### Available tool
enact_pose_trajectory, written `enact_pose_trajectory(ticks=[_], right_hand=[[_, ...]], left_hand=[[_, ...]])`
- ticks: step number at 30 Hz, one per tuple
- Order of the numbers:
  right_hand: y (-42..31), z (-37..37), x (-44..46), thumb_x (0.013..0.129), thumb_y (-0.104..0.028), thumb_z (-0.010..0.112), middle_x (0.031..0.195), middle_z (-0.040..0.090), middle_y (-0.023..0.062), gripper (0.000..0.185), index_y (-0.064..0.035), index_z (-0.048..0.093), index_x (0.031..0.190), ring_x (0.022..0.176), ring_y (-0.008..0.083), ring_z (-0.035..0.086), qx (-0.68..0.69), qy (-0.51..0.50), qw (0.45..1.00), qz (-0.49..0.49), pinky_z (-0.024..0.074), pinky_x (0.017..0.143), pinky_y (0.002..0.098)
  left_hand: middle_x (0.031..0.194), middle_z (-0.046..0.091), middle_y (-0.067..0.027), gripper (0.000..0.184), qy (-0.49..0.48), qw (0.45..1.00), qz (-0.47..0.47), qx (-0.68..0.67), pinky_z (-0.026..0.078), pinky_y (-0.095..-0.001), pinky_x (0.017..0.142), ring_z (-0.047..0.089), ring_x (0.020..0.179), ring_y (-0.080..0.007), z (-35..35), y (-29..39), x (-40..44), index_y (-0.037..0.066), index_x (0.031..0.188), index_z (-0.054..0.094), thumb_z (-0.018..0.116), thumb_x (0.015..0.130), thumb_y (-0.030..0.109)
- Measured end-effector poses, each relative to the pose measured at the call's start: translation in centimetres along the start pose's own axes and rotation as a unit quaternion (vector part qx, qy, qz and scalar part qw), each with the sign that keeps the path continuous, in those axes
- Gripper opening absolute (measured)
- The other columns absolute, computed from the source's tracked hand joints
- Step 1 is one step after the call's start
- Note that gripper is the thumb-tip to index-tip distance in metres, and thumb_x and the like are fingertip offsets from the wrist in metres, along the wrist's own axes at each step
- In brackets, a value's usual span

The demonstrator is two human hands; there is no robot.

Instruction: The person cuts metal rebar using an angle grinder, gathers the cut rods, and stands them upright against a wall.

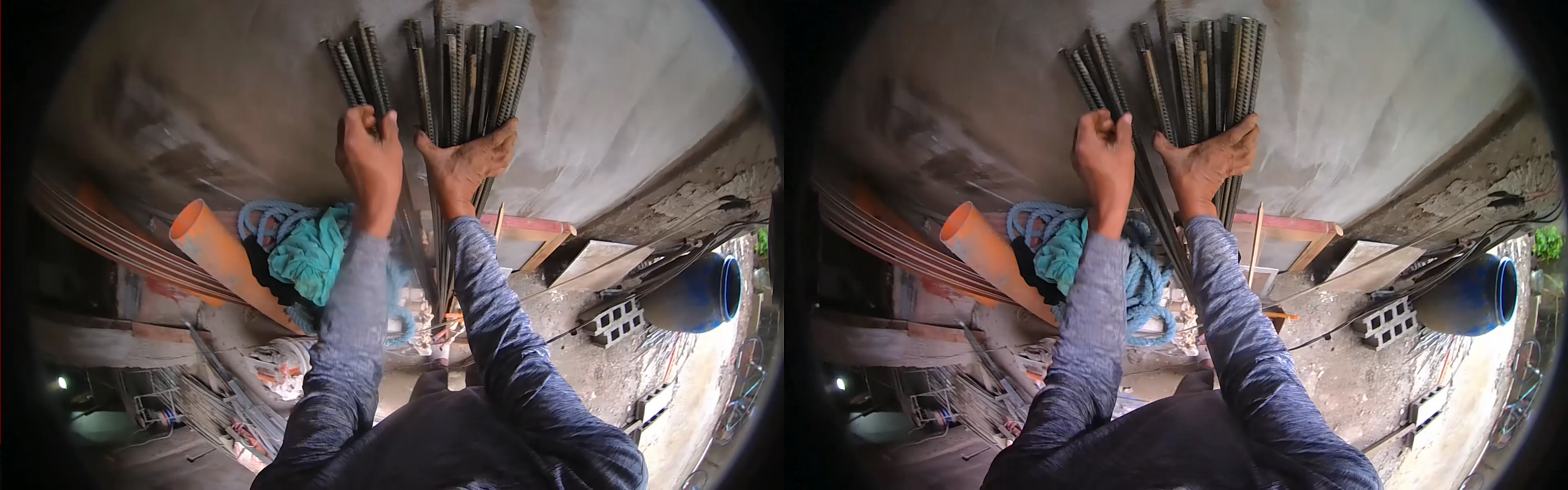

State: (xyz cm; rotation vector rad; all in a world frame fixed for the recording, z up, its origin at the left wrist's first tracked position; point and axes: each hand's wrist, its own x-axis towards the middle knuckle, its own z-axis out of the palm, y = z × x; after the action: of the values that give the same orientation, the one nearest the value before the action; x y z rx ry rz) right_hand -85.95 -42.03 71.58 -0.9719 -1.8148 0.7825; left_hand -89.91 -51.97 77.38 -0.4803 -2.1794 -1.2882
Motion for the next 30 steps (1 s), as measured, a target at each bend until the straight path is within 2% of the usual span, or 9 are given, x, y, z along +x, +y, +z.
enact_pose_trajectory(ticks=[3, 6, 9, 15, 18, 21, 24, 27, 30], right_hand=[[0.2, 0.0, 0.3, 0.051, -0.053, 0.094, 0.152, 0.02, 0.0317, 0.152, 0.0079, 0.001, 0.155, 0.14, 0.0474, 0.021, -0.008, -0.003, 1.0, 0.006, 0.0157, 0.116, 0.0578], [0.3, -0.2, 0.2, 0.051, -0.053, 0.093, 0.152, 0.021, 0.031, 0.15, 0.0072, 0.003, 0.155, 0.141, 0.0473, 0.021, 0.014, -0.009, 1.0, 0.005, 0.0157, 0.116, 0.0574], [0.2, -0.1, 0.3, 0.052, -0.052, 0.091, 0.152, 0.022, 0.0313, 0.149, 0.0062, 0.002, 0.156, 0.142, 0.0469, 0.021, 0.028, -0.015, 0.999, 0.009, 0.0156, 0.117, 0.0571], [0.3, -0.2, 0.3, 0.048, -0.055, 0.092, 0.152, 0.024, 0.0288, 0.146, 0.0036, 0.011, 0.154, 0.139, 0.0475, 0.023, 0.06, 0.002, 0.998, 0.013, 0.016, 0.115, 0.0608], [0.6, 0.1, 0.3, 0.049, -0.058, 0.091, 0.151, 0.025, 0.0284, 0.146, 0.0035, 0.011, 0.154, 0.139, 0.0472, 0.024, 0.053, 0.021, 0.998, -0.003, 0.0164, 0.115, 0.0614], [0.9, 0.4, 0.3, 0.049, -0.059, 0.09, 0.15, 0.026, 0.0281, 0.146, 0.0031, 0.011, 0.154, 0.139, 0.0469, 0.024, 0.057, 0.036, 0.998, -0.015, 0.0171, 0.114, 0.0611], [1.1, 0.5, 0.1, 0.049, -0.061, 0.09, 0.15, 0.026, 0.0282, 0.147, 0.003, 0.01, 0.154, 0.138, 0.047, 0.025, 0.066, 0.038, 0.997, -0.022, 0.018, 0.114, 0.0611], [1.2, 0.3, 0.2, 0.051, -0.061, 0.089, 0.15, 0.025, 0.029, 0.146, 0.0029, 0.008, 0.155, 0.139, 0.0476, 0.024, 0.07, 0.03, 0.997, -0.024, 0.0183, 0.113, 0.0615], [1.0, 0.3, 0.3, 0.061, -0.061, 0.086, 0.151, 0.023, 0.0313, 0.14, 0.0031, 0.006, 0.156, 0.139, 0.0485, 0.023, 0.063, 0.031, 0.997, -0.024, 0.0179, 0.113, 0.0622]], left_hand=[[0.096, 0.064, -0.0132, 0.037, 0.025, 0.984, 0.045, 0.172, 0.051, -0.0494, 0.079, 0.067, 0.086, -0.0384, 1.8, 0.4, 1.7, 0.006, 0.104, 0.056, 0.08, 0.082, 0.023], [0.1, 0.065, -0.014, 0.04, 0.022, 0.974, 0.02, 0.224, 0.051, -0.0519, 0.08, 0.067, 0.088, -0.0381, 2.5, -0.3, 2.0, 0.008, 0.106, 0.052, 0.079, 0.082, 0.026], [0.097, 0.065, -0.016, 0.037, 0.046, 0.965, 0.048, 0.254, 0.051, -0.0521, 0.078, 0.067, 0.087, -0.0394, 2.7, -0.2, 1.8, 0.007, 0.104, 0.053, 0.076, 0.083, 0.027], [0.091, 0.065, -0.0184, 0.035, 0.015, 0.968, 0.068, 0.242, 0.052, -0.0523, 0.075, 0.066, 0.084, -0.0428, 2.8, 0.7, 1.8, 0.002, 0.101, 0.053, 0.072, 0.084, 0.026], [0.088, 0.065, -0.02, 0.029, -0.007, 0.967, 0.061, 0.247, 0.052, -0.0507, 0.072, 0.066, 0.083, -0.0445, 3.0, 1.5, 1.8, -0.001, 0.097, 0.053, 0.07, 0.084, 0.019], [0.071, 0.063, -0.0126, 0.024, -0.035, 0.997, 0.064, 0.014, 0.051, -0.0403, 0.065, 0.067, 0.069, -0.026, 3.4, 0.9, 1.6, -0.006, 0.097, 0.058, 0.07, 0.085, 0.011], [0.082, 0.067, -0.0088, 0.019, -0.152, 0.988, -0.022, 0.031, 0.051, -0.0345, 0.069, 0.066, 0.077, -0.0166, 2.3, 1.2, 2.2, -0.005, 0.102, 0.058, 0.067, 0.09, 0.008], [0.102, 0.069, -0.0064, 0.027, -0.206, 0.95, -0.131, -0.195, 0.051, -0.0306, 0.082, 0.064, 0.093, -0.0138, 2.7, -1.9, 1.9, -0.003, 0.113, 0.058, 0.066, 0.096, 0.016], [0.109, 0.066, -0.0083, 0.036, -0.176, 0.901, -0.116, -0.38, 0.049, -0.0278, 0.087, 0.059, 0.097, -0.013, 3.9, -1.0, -0.4, -0.006, 0.121, 0.054, 0.066, 0.098, 0.019]])
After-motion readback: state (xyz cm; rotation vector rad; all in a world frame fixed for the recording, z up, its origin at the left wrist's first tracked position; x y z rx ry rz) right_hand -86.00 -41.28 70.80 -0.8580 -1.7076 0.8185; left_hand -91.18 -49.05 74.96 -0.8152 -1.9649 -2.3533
